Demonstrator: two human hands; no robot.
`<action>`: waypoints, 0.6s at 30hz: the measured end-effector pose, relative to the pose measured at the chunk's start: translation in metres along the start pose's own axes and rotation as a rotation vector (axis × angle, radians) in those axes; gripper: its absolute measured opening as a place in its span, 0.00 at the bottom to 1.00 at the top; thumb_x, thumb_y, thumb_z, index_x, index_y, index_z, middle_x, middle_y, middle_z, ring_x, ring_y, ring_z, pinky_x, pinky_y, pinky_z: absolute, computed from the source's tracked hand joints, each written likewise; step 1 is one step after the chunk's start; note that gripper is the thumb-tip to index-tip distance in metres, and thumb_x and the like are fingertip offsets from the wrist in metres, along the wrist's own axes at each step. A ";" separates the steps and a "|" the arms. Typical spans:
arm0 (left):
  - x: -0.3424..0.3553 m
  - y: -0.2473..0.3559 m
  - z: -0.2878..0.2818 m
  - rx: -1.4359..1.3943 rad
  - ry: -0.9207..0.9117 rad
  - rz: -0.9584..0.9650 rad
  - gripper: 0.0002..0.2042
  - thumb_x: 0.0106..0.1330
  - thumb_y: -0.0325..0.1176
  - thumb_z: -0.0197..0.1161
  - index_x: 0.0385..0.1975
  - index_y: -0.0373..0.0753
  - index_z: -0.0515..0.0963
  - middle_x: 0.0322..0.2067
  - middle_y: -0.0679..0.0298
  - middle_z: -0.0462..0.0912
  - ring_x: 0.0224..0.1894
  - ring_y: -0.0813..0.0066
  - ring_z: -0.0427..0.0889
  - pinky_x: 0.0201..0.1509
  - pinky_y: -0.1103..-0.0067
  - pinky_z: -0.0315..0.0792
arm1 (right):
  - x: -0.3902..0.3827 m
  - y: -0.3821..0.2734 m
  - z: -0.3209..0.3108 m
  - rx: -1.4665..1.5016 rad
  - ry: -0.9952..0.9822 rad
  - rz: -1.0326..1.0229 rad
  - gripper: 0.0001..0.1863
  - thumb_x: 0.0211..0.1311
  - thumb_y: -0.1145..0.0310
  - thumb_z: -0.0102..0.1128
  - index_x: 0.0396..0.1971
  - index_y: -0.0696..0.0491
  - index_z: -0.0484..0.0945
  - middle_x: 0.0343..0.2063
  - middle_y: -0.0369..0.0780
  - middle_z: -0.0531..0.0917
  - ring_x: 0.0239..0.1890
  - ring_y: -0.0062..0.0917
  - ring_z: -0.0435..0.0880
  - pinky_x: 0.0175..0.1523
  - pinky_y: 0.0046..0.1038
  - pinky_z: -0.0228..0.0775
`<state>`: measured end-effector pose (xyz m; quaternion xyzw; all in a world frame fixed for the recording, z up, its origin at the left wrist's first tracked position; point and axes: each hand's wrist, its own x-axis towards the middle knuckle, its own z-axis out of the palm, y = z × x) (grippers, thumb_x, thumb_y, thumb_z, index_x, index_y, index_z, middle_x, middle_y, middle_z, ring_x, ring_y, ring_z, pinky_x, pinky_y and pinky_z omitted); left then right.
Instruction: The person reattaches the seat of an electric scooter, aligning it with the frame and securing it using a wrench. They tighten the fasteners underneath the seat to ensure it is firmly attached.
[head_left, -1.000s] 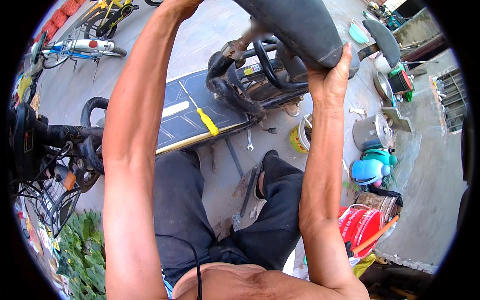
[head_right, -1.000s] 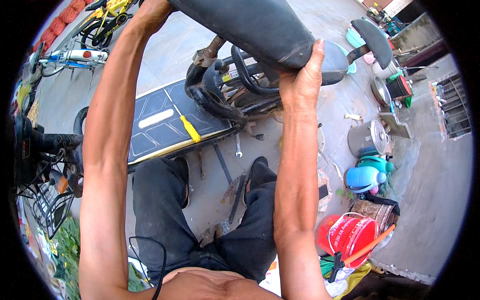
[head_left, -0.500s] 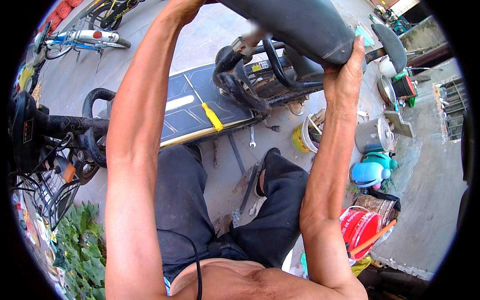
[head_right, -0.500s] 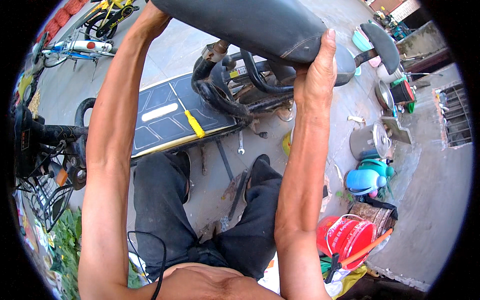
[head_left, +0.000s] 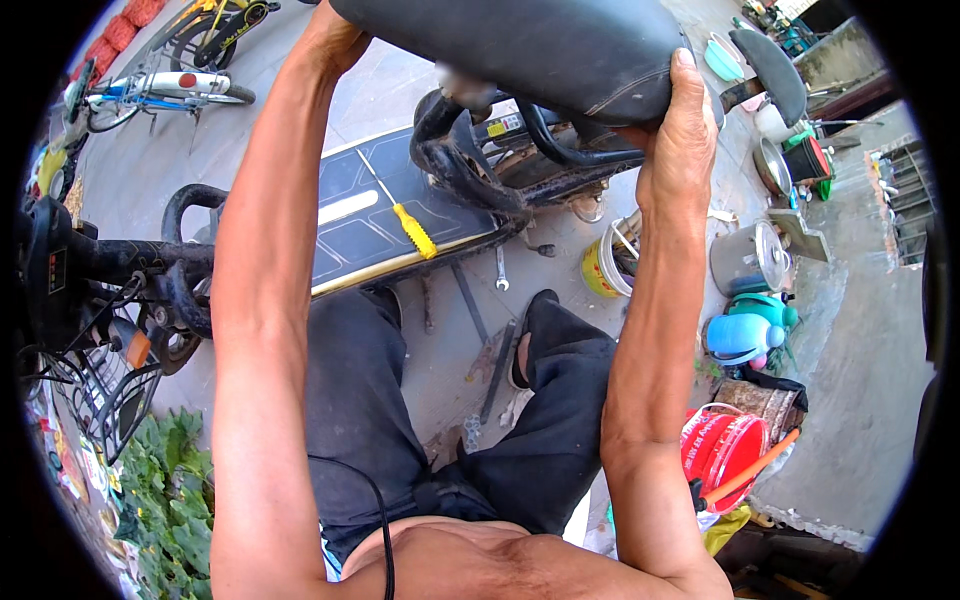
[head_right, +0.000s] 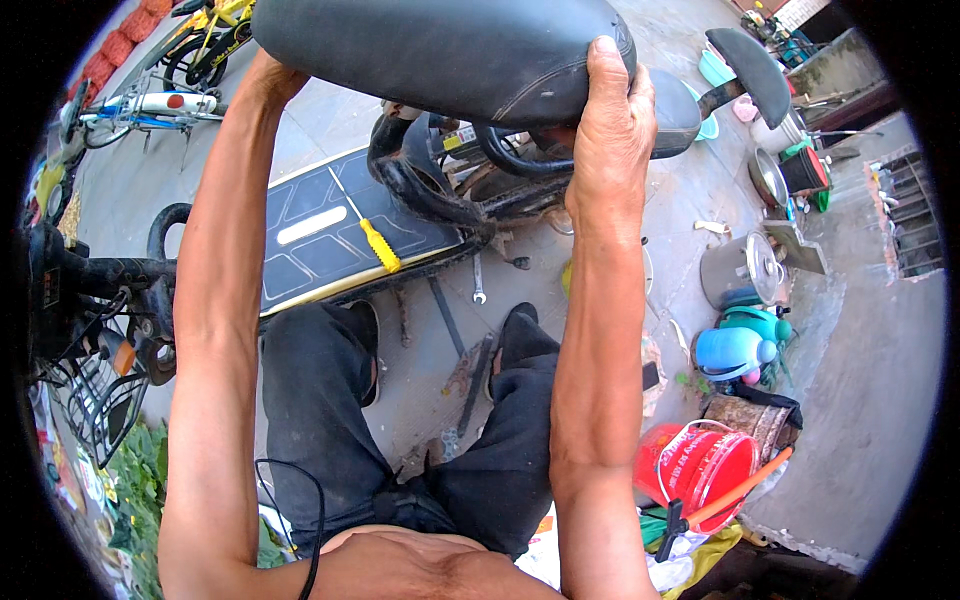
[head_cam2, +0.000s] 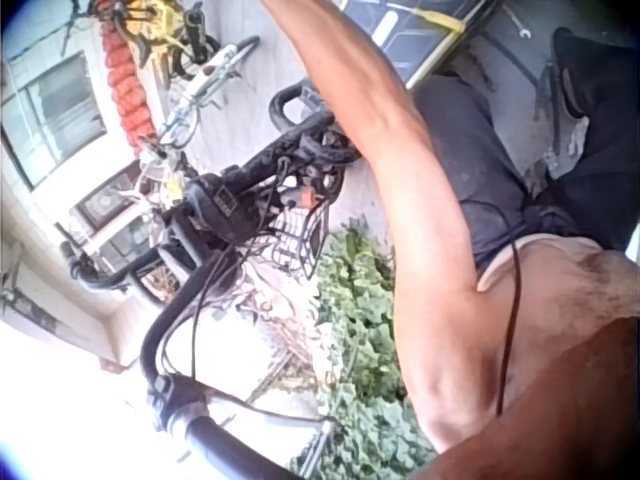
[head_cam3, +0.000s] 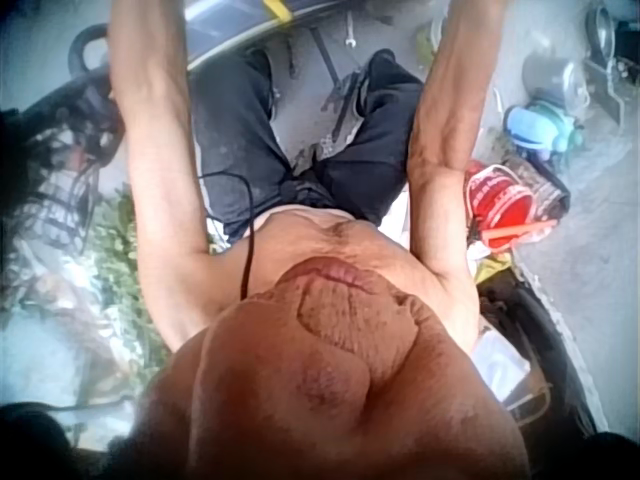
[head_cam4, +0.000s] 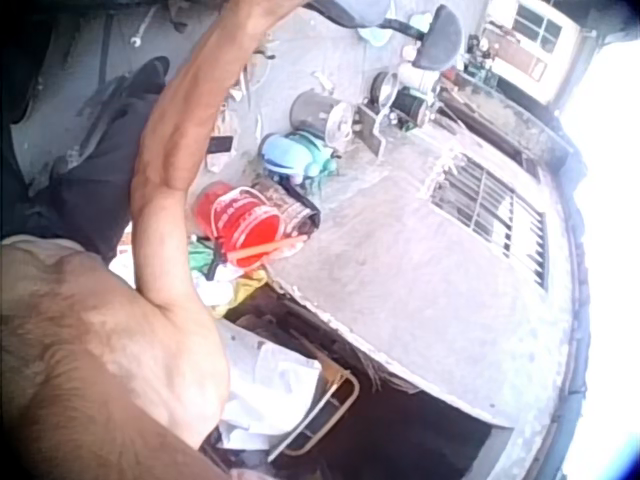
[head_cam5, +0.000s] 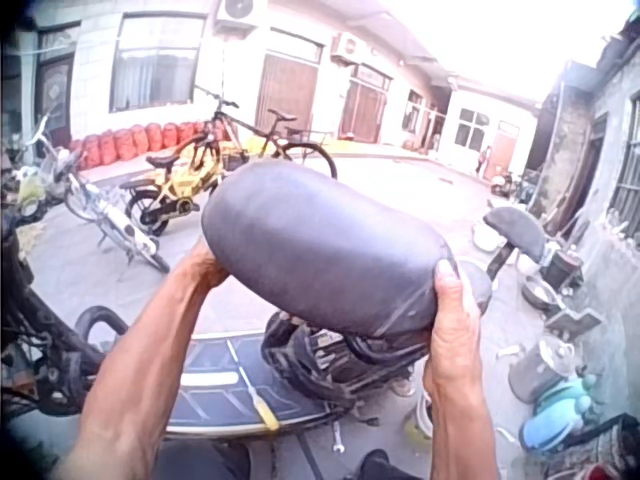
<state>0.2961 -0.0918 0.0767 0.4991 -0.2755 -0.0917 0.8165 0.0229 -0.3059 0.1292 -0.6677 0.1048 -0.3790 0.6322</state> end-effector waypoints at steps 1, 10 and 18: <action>0.002 -0.005 -0.006 -0.077 0.008 -0.018 0.20 0.66 0.36 0.61 0.56 0.34 0.73 0.52 0.59 0.79 0.53 0.69 0.77 0.57 0.71 0.71 | 0.000 -0.004 -0.001 -0.014 -0.003 0.021 0.34 0.64 0.41 0.52 0.54 0.57 0.71 0.39 0.43 0.81 0.38 0.28 0.85 0.37 0.29 0.80; -0.018 0.046 0.031 -0.328 -0.071 0.176 0.25 0.73 0.50 0.47 0.54 0.34 0.74 0.50 0.58 0.81 0.53 0.71 0.77 0.61 0.73 0.67 | -0.012 -0.008 -0.006 -0.123 0.025 0.038 0.38 0.64 0.41 0.52 0.58 0.62 0.67 0.45 0.49 0.78 0.44 0.32 0.84 0.41 0.30 0.79; -0.031 0.091 0.077 0.065 0.048 0.141 0.18 0.72 0.45 0.53 0.47 0.37 0.79 0.42 0.64 0.83 0.43 0.78 0.79 0.50 0.78 0.71 | 0.008 -0.003 -0.010 -0.426 0.086 -0.274 0.46 0.62 0.37 0.48 0.65 0.64 0.61 0.57 0.57 0.71 0.62 0.41 0.70 0.68 0.30 0.54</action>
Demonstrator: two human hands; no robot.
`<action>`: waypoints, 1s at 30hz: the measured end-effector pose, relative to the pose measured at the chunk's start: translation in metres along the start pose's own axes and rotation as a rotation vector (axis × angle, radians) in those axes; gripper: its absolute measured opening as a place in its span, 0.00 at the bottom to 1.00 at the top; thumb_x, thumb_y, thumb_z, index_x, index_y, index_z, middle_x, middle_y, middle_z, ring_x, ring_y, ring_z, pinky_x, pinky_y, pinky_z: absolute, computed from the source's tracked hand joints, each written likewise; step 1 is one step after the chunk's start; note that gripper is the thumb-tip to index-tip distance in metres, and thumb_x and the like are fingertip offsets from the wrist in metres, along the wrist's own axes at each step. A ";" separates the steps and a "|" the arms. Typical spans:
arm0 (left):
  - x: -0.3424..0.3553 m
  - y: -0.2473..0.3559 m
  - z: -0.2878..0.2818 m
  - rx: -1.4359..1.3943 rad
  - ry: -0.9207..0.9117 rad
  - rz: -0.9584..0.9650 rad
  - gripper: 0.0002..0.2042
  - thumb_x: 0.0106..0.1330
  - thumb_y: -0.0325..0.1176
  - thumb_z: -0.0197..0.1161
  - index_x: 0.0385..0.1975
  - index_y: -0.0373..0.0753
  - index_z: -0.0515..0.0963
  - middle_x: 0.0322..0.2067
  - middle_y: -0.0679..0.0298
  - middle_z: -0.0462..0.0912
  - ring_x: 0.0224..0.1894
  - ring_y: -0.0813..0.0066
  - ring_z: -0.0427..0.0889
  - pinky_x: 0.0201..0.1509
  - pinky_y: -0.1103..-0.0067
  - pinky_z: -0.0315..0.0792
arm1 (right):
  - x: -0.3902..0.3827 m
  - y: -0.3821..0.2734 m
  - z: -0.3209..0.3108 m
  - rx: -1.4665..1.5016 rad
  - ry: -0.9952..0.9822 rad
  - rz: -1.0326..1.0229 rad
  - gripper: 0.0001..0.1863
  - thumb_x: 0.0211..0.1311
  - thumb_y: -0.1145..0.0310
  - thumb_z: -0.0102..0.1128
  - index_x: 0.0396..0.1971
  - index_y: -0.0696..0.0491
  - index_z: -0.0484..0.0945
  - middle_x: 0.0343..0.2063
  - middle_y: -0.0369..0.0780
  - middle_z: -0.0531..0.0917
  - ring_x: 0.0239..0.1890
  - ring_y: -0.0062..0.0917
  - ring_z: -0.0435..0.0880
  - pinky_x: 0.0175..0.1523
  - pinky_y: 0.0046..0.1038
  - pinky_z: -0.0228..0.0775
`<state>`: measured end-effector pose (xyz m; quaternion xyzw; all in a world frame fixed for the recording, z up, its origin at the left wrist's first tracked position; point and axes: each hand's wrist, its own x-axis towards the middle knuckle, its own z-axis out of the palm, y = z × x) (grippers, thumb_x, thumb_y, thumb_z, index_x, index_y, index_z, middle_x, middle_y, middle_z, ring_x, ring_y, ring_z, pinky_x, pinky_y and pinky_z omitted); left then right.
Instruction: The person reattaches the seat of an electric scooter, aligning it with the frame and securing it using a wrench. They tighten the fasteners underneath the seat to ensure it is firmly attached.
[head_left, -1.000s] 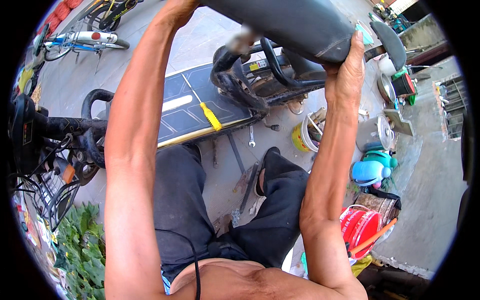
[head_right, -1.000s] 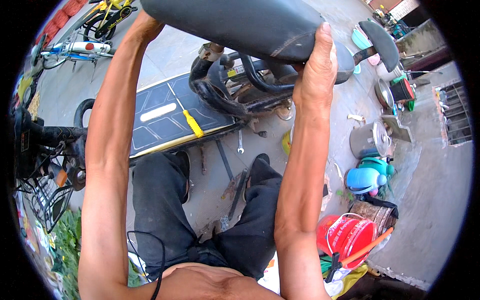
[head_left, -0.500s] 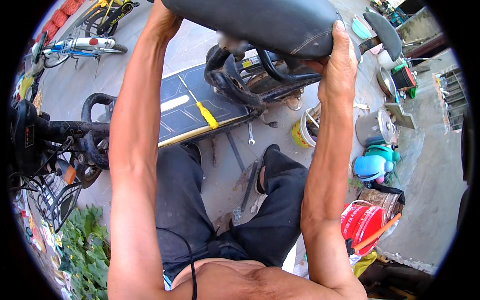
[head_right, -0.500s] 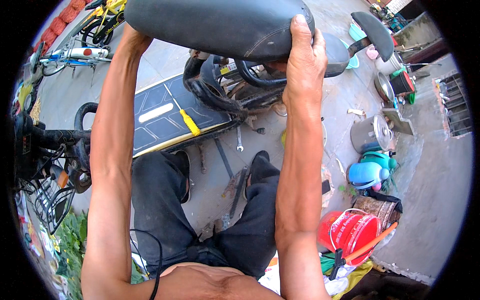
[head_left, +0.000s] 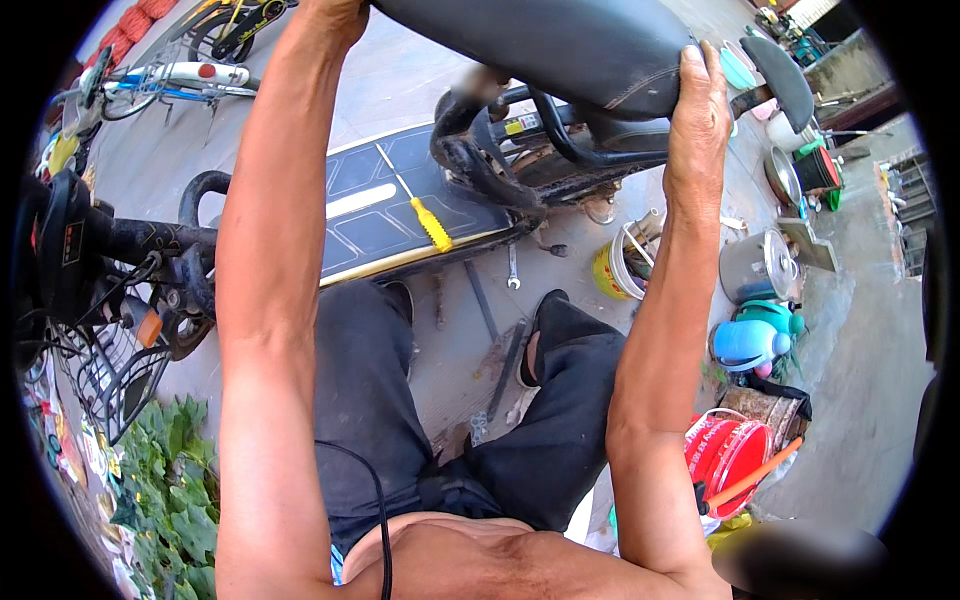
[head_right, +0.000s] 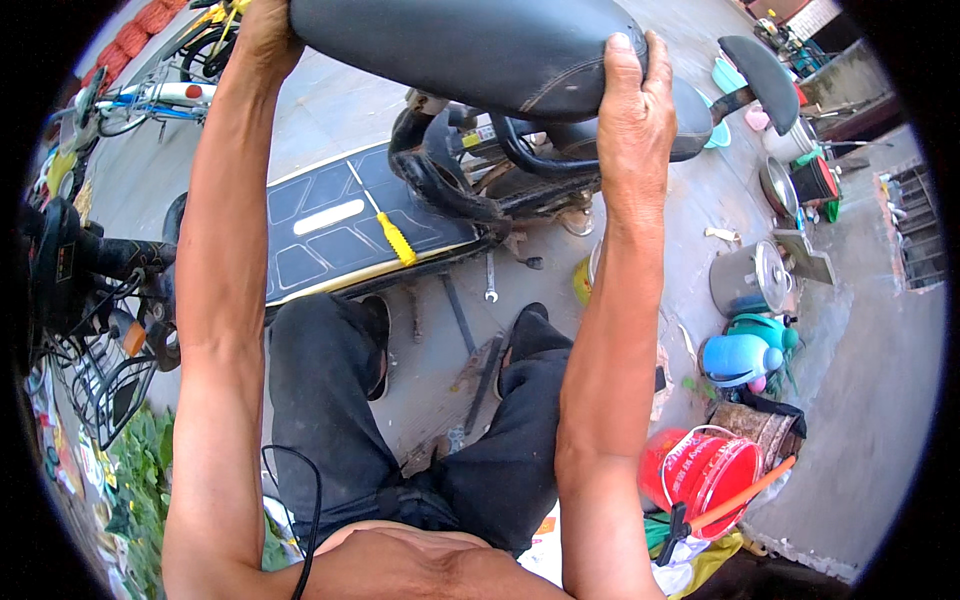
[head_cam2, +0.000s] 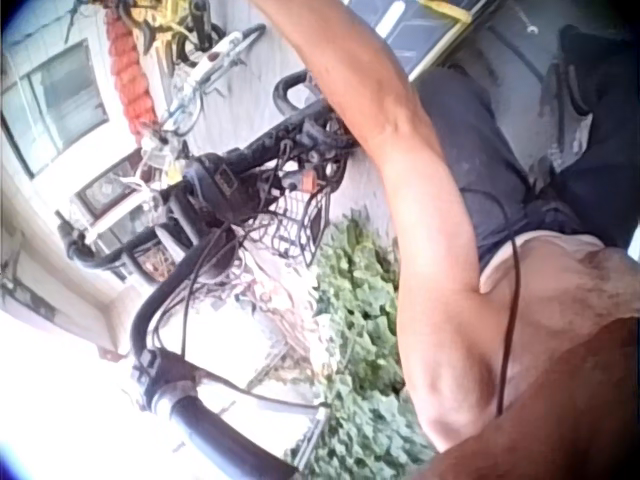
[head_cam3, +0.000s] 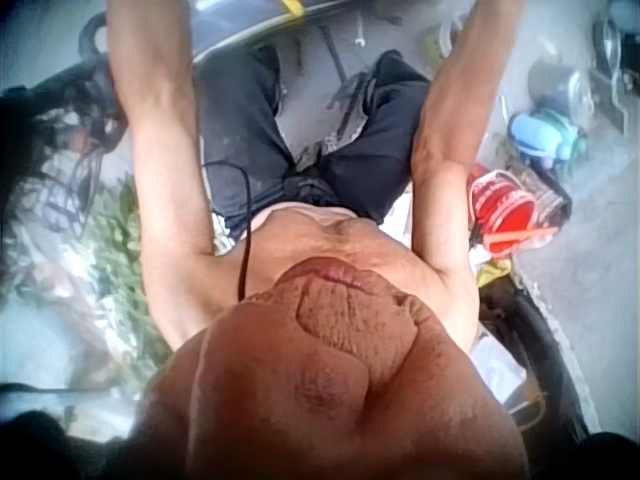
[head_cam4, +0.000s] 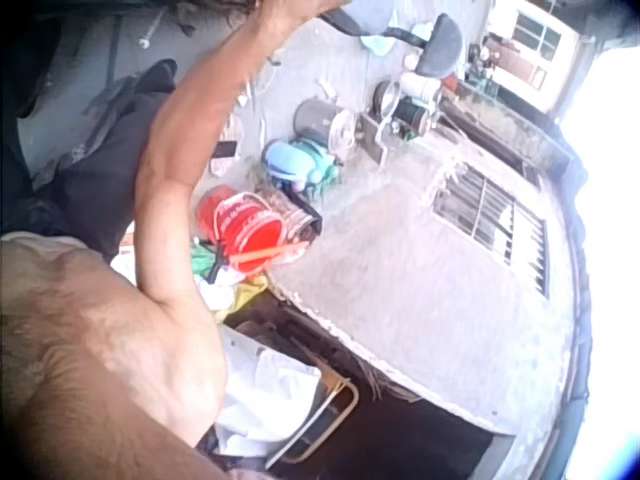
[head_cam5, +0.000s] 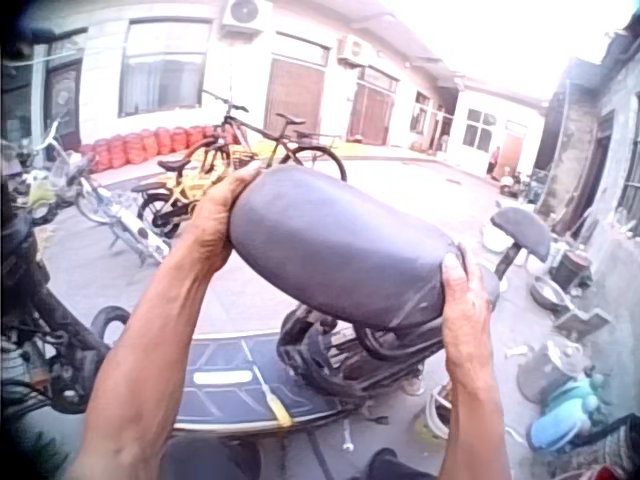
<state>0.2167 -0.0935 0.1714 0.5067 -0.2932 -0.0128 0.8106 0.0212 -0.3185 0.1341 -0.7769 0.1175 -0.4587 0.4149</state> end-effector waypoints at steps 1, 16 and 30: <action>0.004 0.002 -0.005 0.013 -0.026 -0.004 0.17 0.71 0.45 0.54 0.46 0.37 0.79 0.41 0.65 0.83 0.43 0.78 0.79 0.50 0.79 0.71 | -0.001 -0.005 0.003 0.038 -0.004 0.030 0.44 0.64 0.39 0.49 0.65 0.63 0.62 0.60 0.55 0.69 0.63 0.39 0.68 0.68 0.30 0.53; -0.030 0.020 0.000 0.232 0.049 0.022 0.20 0.70 0.46 0.53 0.46 0.35 0.80 0.41 0.65 0.82 0.43 0.79 0.77 0.49 0.80 0.68 | 0.012 0.004 0.016 0.109 -0.032 0.060 0.44 0.64 0.41 0.48 0.65 0.65 0.60 0.56 0.56 0.73 0.58 0.38 0.73 0.64 0.30 0.60; -0.019 -0.020 -0.054 0.208 0.201 -0.141 0.24 0.69 0.49 0.55 0.55 0.35 0.74 0.51 0.58 0.78 0.52 0.69 0.77 0.58 0.73 0.68 | -0.020 0.000 0.027 0.060 0.078 0.092 0.46 0.62 0.37 0.52 0.65 0.63 0.60 0.58 0.58 0.69 0.61 0.41 0.70 0.65 0.34 0.59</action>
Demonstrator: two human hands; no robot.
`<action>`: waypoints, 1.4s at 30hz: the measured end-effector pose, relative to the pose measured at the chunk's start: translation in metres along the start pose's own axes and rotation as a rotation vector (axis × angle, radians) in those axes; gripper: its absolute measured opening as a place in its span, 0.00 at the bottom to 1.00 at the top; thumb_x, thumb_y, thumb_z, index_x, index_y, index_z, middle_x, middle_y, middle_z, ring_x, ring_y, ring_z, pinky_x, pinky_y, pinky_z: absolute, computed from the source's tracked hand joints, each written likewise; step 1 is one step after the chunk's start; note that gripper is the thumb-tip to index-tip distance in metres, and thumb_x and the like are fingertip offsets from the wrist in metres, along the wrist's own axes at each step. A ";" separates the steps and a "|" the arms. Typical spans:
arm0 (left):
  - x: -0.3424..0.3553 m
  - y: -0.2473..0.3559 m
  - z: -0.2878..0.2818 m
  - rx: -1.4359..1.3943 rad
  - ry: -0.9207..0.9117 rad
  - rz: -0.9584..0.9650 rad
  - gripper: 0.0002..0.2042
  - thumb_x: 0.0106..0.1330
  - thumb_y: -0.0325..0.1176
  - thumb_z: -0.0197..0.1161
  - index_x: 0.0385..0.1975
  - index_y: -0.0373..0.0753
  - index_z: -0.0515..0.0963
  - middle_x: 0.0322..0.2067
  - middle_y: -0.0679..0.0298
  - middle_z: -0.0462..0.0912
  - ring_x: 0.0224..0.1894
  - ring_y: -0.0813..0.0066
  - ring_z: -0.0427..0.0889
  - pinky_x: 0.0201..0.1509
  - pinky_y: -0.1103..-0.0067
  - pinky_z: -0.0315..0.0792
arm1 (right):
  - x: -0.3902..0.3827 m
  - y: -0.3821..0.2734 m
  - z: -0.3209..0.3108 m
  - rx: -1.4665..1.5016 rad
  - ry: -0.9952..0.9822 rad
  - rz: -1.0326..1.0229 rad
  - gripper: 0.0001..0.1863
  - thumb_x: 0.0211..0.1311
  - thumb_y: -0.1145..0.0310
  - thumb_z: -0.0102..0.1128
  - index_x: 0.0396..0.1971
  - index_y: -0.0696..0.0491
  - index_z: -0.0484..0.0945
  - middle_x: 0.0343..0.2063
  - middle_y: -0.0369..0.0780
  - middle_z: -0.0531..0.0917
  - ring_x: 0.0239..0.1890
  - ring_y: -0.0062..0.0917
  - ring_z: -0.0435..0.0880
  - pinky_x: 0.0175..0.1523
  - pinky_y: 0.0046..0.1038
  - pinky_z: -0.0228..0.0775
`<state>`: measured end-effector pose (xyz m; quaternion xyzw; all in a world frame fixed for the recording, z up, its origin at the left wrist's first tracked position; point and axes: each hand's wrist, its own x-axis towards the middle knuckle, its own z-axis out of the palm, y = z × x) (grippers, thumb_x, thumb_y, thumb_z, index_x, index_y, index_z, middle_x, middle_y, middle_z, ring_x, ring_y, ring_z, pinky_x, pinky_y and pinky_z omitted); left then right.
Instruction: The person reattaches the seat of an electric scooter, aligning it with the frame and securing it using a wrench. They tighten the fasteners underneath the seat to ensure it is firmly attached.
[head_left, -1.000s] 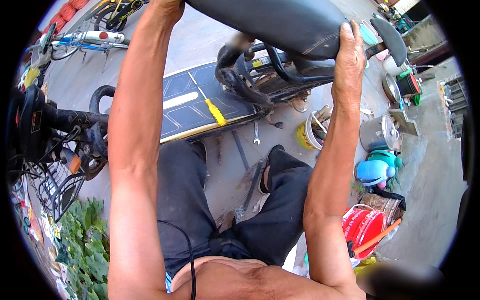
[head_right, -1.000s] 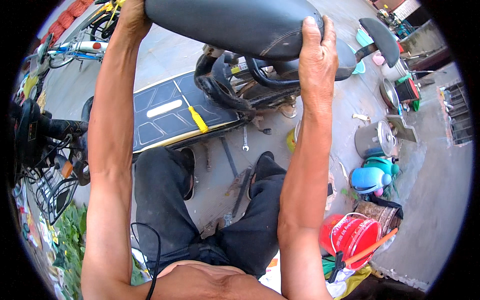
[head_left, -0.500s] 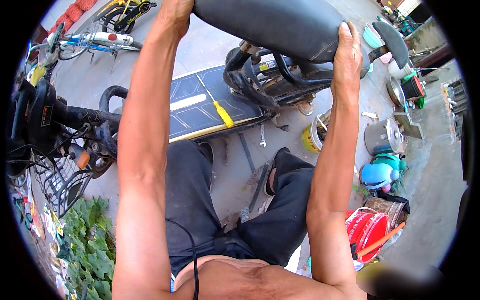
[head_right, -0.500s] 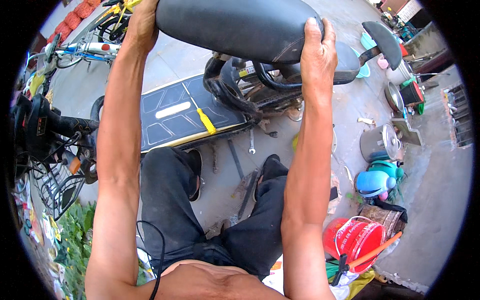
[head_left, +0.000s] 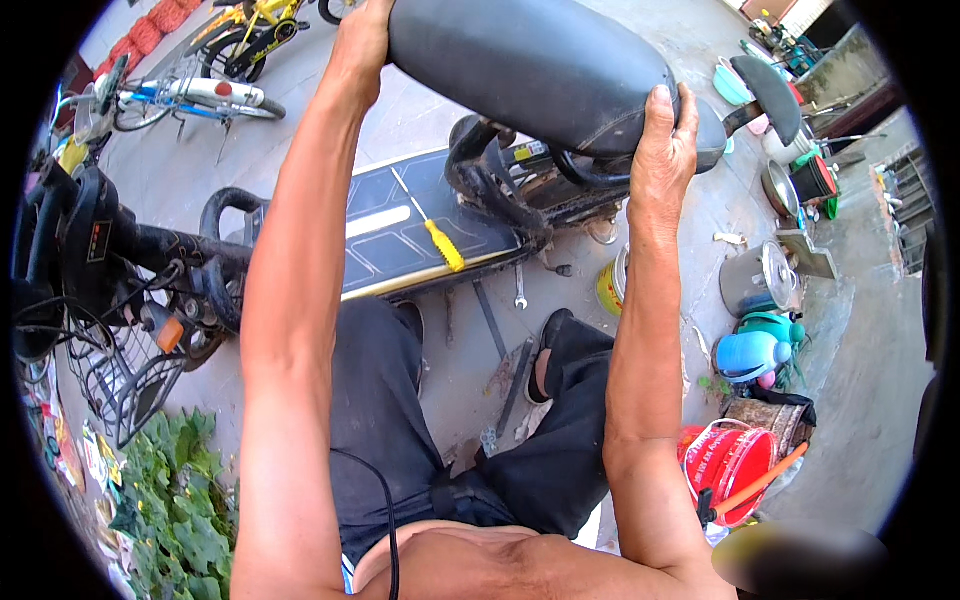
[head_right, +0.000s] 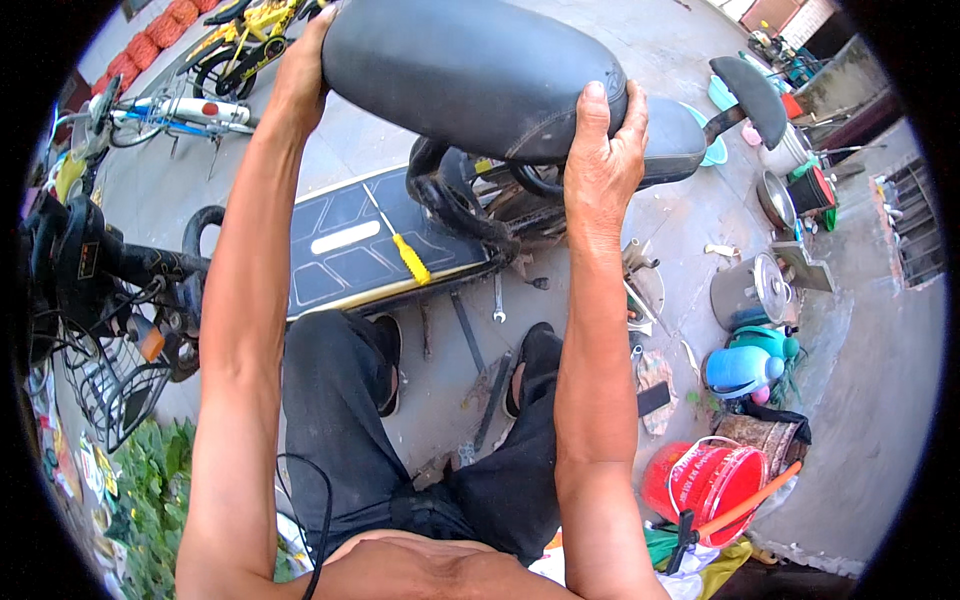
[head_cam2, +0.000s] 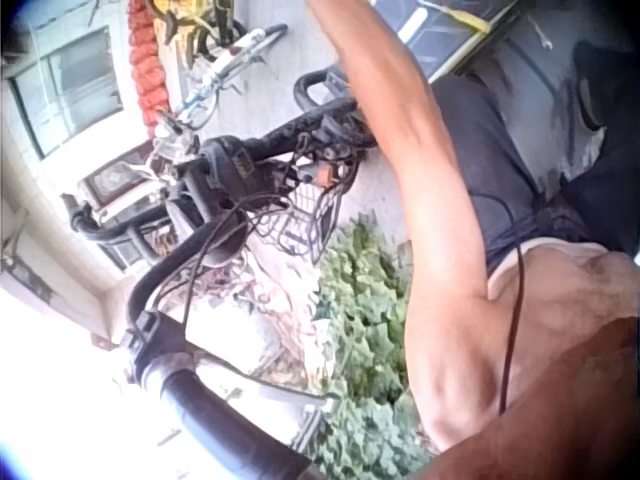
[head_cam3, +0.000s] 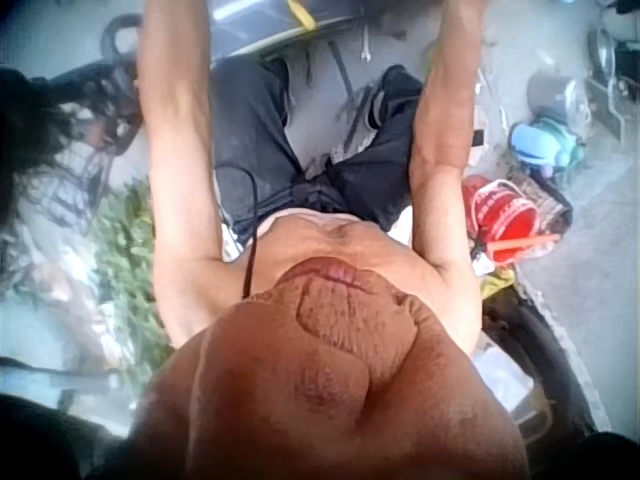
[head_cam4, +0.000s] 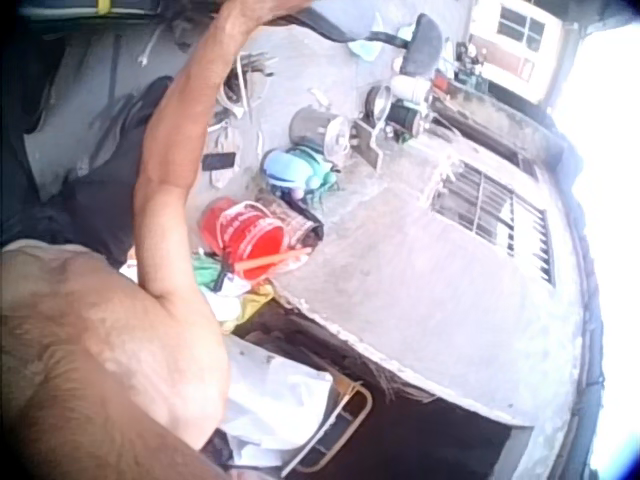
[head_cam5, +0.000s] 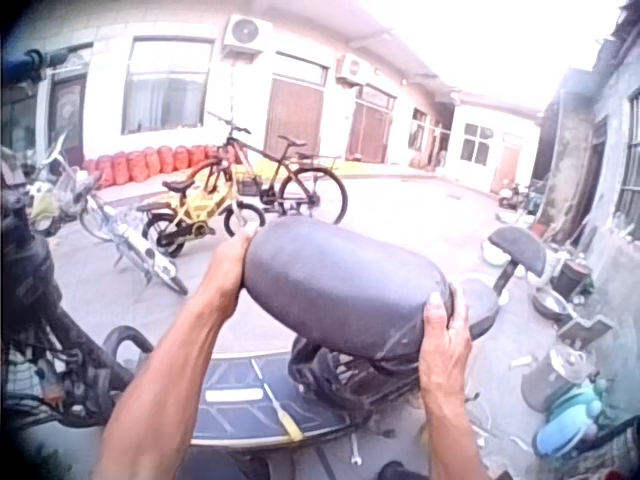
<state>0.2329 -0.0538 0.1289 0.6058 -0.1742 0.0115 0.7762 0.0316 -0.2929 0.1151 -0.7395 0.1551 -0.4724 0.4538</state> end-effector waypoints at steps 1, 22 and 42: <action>-0.008 0.001 0.004 0.062 -0.023 0.013 0.31 0.69 0.58 0.50 0.59 0.36 0.71 0.53 0.58 0.77 0.55 0.69 0.75 0.60 0.71 0.65 | 0.004 0.004 -0.003 0.030 -0.011 0.010 0.46 0.62 0.37 0.52 0.65 0.63 0.60 0.58 0.57 0.70 0.61 0.41 0.71 0.65 0.34 0.59; -0.082 0.024 0.021 0.155 0.090 0.156 0.29 0.70 0.53 0.54 0.59 0.33 0.67 0.50 0.60 0.76 0.51 0.75 0.75 0.52 0.78 0.70 | 0.027 0.034 -0.008 0.388 -0.159 0.221 0.44 0.66 0.36 0.46 0.62 0.64 0.63 0.51 0.49 0.77 0.55 0.34 0.75 0.62 0.30 0.62; -0.052 0.029 0.012 0.496 0.019 0.296 0.29 0.68 0.54 0.53 0.55 0.32 0.76 0.49 0.52 0.77 0.51 0.66 0.76 0.58 0.76 0.66 | 0.006 0.023 -0.010 0.391 -0.268 0.268 0.53 0.57 0.29 0.52 0.63 0.66 0.60 0.53 0.52 0.75 0.58 0.33 0.72 0.63 0.31 0.61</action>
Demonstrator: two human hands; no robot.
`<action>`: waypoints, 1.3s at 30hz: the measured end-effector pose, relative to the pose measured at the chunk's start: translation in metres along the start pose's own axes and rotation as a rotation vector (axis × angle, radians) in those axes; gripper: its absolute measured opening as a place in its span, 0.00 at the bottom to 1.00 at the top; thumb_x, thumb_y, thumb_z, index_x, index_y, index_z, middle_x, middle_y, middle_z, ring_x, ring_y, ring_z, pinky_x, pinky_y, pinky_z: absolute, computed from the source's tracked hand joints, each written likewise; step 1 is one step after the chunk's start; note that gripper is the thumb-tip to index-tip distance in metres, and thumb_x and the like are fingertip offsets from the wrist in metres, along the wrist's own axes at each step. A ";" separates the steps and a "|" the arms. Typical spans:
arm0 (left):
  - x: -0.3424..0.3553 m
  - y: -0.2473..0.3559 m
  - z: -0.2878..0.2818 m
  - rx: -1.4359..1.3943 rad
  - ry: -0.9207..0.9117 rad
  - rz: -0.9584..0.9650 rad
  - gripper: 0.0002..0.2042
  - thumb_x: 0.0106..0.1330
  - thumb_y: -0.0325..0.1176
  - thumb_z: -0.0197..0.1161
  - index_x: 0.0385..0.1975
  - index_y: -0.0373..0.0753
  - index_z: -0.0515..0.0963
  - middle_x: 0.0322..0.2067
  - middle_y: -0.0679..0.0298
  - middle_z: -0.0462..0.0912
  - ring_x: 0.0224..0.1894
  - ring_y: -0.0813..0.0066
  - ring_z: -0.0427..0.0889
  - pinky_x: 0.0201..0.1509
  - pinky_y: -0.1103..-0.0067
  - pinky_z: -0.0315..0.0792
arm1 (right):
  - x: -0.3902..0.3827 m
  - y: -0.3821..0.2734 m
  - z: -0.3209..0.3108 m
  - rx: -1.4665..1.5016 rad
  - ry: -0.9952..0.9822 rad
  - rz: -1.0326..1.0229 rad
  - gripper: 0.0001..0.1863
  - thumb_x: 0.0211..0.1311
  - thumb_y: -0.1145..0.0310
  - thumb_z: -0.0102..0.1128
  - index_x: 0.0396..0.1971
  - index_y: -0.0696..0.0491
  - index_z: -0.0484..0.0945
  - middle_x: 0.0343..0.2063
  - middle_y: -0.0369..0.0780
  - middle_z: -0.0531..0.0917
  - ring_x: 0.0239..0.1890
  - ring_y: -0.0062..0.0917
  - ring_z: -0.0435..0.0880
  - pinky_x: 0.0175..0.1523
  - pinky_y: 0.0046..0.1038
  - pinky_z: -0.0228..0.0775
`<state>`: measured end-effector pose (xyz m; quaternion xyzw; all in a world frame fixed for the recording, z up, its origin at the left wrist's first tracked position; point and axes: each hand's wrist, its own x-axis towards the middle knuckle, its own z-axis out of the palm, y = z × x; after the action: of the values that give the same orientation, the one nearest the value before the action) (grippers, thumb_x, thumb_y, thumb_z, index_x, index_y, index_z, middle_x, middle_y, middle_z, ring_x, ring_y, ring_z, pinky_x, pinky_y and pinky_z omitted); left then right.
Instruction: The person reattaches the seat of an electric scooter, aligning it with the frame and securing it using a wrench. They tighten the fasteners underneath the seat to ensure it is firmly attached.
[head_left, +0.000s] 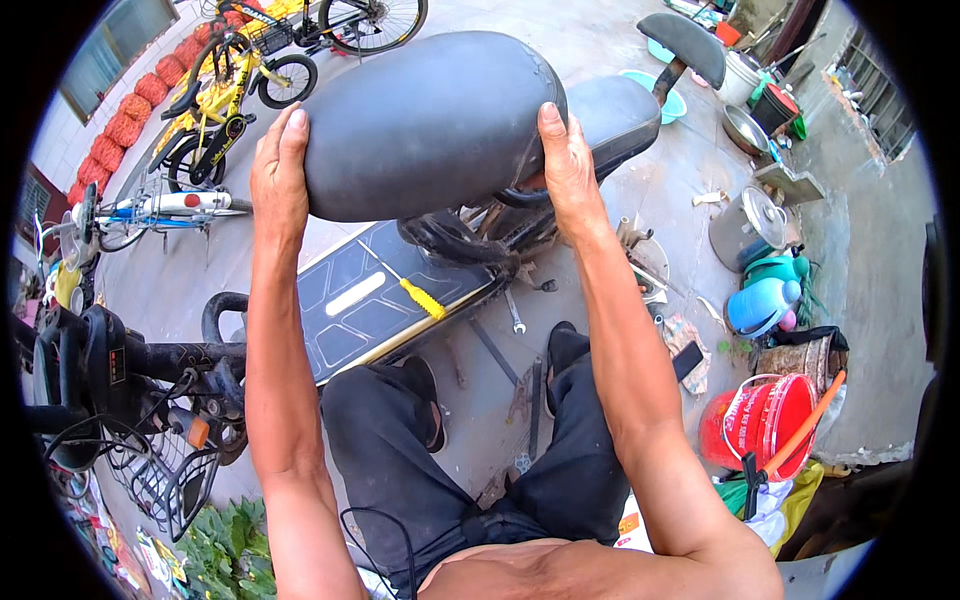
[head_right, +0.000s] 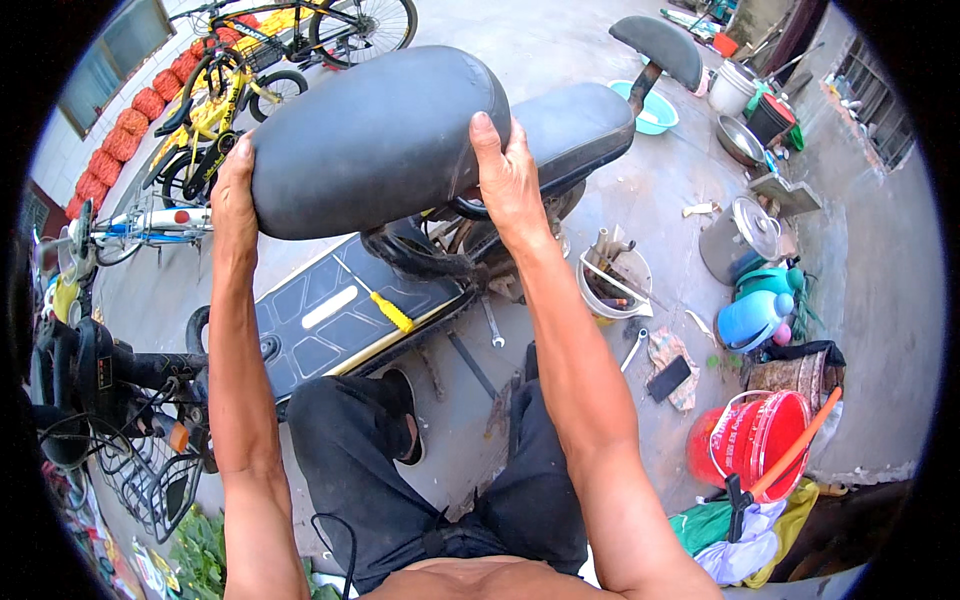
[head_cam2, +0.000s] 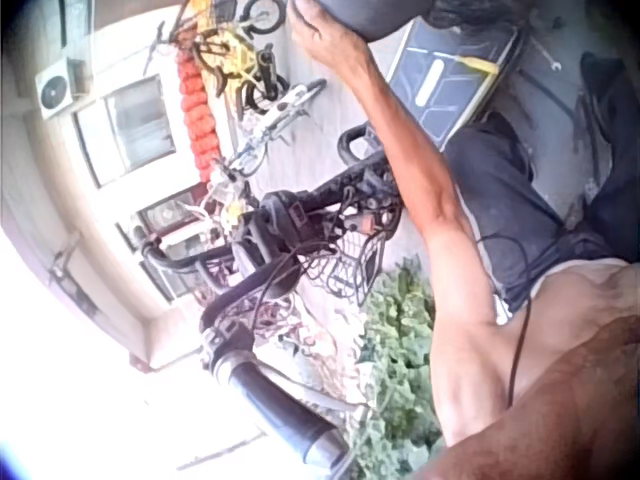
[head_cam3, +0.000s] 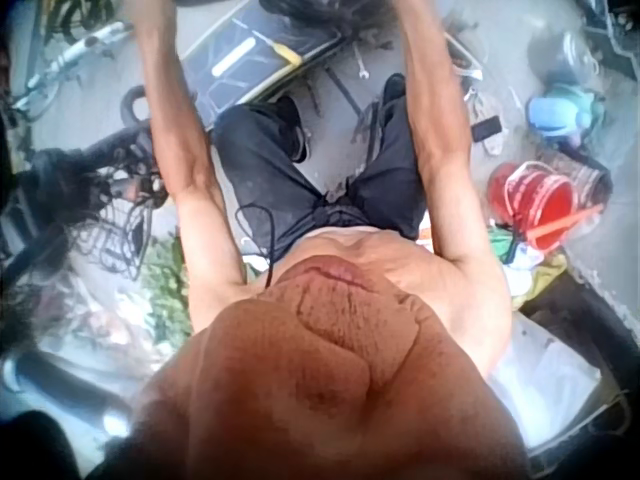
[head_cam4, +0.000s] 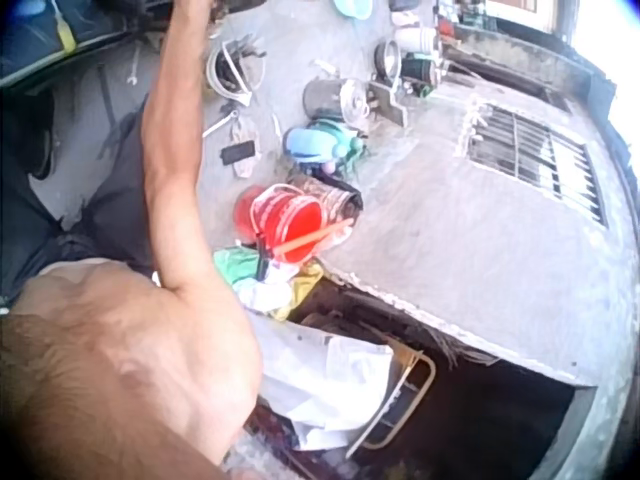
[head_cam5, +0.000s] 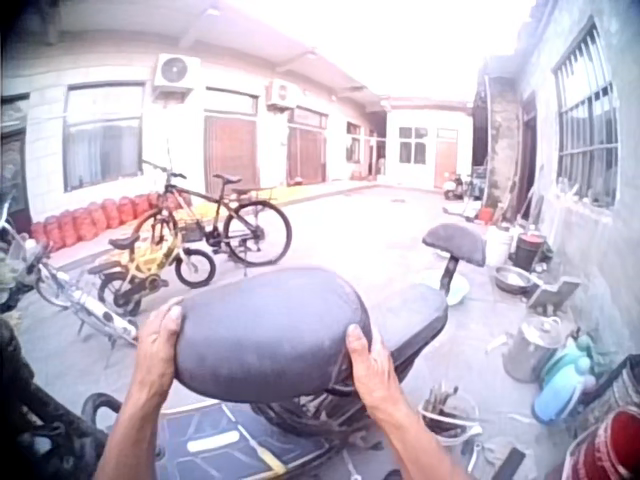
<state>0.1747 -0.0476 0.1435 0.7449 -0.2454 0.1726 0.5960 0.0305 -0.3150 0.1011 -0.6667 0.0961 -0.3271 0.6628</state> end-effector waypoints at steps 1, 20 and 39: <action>0.004 -0.001 0.001 -0.014 0.003 -0.015 0.29 0.69 0.54 0.53 0.54 0.32 0.76 0.48 0.52 0.78 0.51 0.66 0.76 0.57 0.76 0.66 | -0.001 -0.002 0.001 -0.020 0.001 0.007 0.53 0.57 0.30 0.52 0.63 0.66 0.60 0.54 0.54 0.74 0.59 0.34 0.72 0.63 0.31 0.61; -0.034 -0.019 0.012 -0.362 0.044 -0.105 0.31 0.75 0.56 0.38 0.65 0.36 0.64 0.61 0.59 0.70 0.64 0.69 0.67 0.67 0.73 0.59 | -0.005 -0.027 0.001 -0.627 0.173 -0.440 0.39 0.61 0.43 0.57 0.60 0.61 0.68 0.61 0.56 0.68 0.65 0.49 0.65 0.67 0.40 0.59; -0.034 -0.021 0.014 -0.404 0.066 -0.130 0.31 0.74 0.57 0.42 0.64 0.35 0.65 0.58 0.59 0.73 0.60 0.71 0.70 0.65 0.74 0.62 | 0.083 -0.055 0.041 -1.148 -0.159 -0.555 0.32 0.66 0.40 0.44 0.56 0.50 0.78 0.57 0.42 0.77 0.62 0.38 0.72 0.67 0.37 0.60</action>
<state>0.1587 -0.0521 0.1046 0.6185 -0.2068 0.1055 0.7507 0.1006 -0.3222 0.1821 -0.9376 0.0304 -0.3327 0.0960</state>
